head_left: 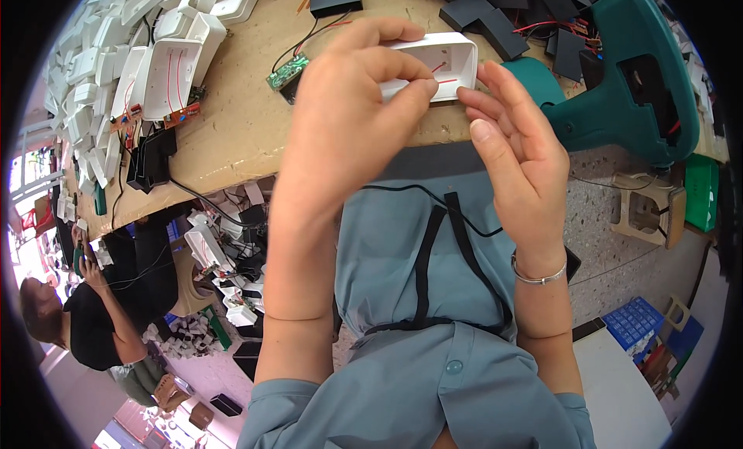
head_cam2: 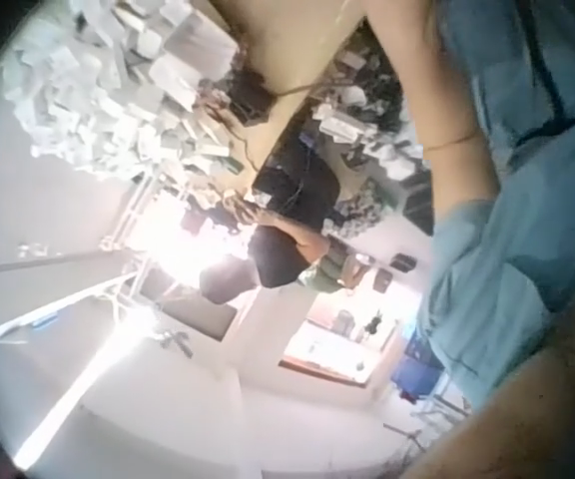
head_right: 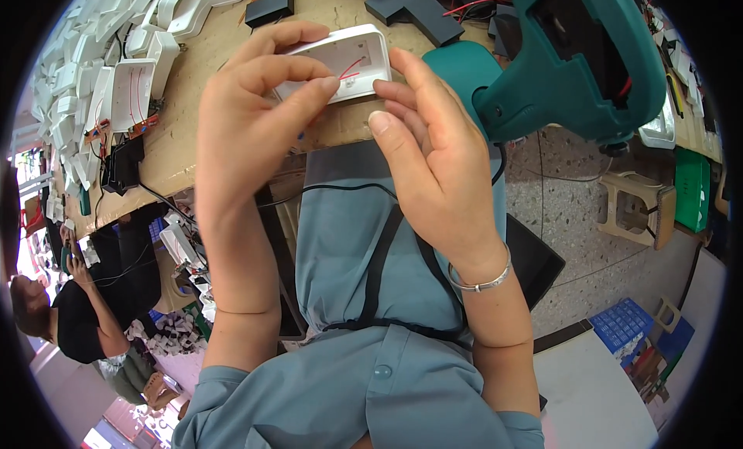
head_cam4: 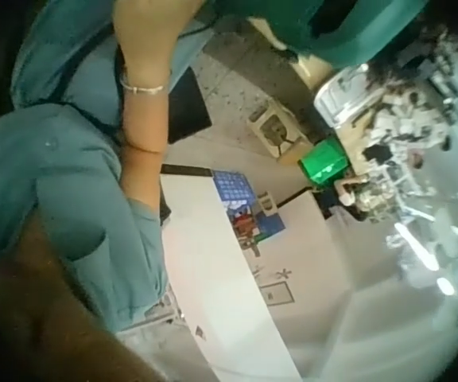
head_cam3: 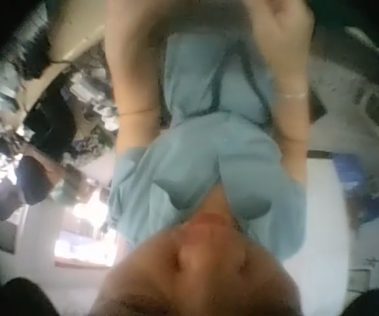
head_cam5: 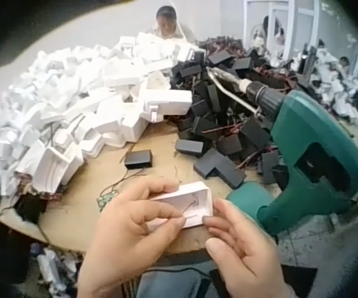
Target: Soldering red and black wires into small white plastic housings at a production workbench.
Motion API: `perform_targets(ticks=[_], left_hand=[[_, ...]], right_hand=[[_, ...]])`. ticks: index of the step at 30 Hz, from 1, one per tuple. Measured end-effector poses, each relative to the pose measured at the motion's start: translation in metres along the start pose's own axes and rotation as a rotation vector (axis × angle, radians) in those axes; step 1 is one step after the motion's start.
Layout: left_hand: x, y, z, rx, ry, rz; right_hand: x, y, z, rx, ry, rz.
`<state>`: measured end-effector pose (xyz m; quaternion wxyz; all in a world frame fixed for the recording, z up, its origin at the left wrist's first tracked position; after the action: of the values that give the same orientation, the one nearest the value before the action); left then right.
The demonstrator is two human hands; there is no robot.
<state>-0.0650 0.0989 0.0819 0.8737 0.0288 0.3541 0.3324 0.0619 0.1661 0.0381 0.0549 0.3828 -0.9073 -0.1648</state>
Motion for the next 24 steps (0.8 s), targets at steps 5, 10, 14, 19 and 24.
perform_targets(ticks=[5,10,14,19,24], left_hand=[[0.001,0.006,0.001,-0.052,-0.072,-0.093],[0.015,-0.013,0.019,0.258,0.191,0.197],[0.014,-0.021,0.015,0.253,0.203,0.367],[0.006,-0.013,0.003,0.163,0.158,0.344],[0.007,-0.012,0.008,0.224,0.255,0.391]], right_hand=[[0.0,0.0,0.0,-0.027,0.001,-0.003],[0.004,-0.001,-0.001,-0.054,-0.045,-0.004],[0.003,0.002,-0.001,-0.068,-0.084,-0.012],[0.007,0.003,0.001,-0.024,-0.067,-0.05],[-0.001,-0.003,-0.006,-0.062,-0.074,-0.009]])
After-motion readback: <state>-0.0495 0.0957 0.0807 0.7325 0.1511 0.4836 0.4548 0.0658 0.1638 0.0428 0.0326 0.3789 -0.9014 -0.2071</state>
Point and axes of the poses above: each hand's wrist, its own y-axis towards the middle knuckle, its own x-axis out of the palm, z = x × y, the point moved 10 cm from there along y, towards the middle knuckle, and after that the axes turned 11 degrees about -x, right-handed, at the moved point
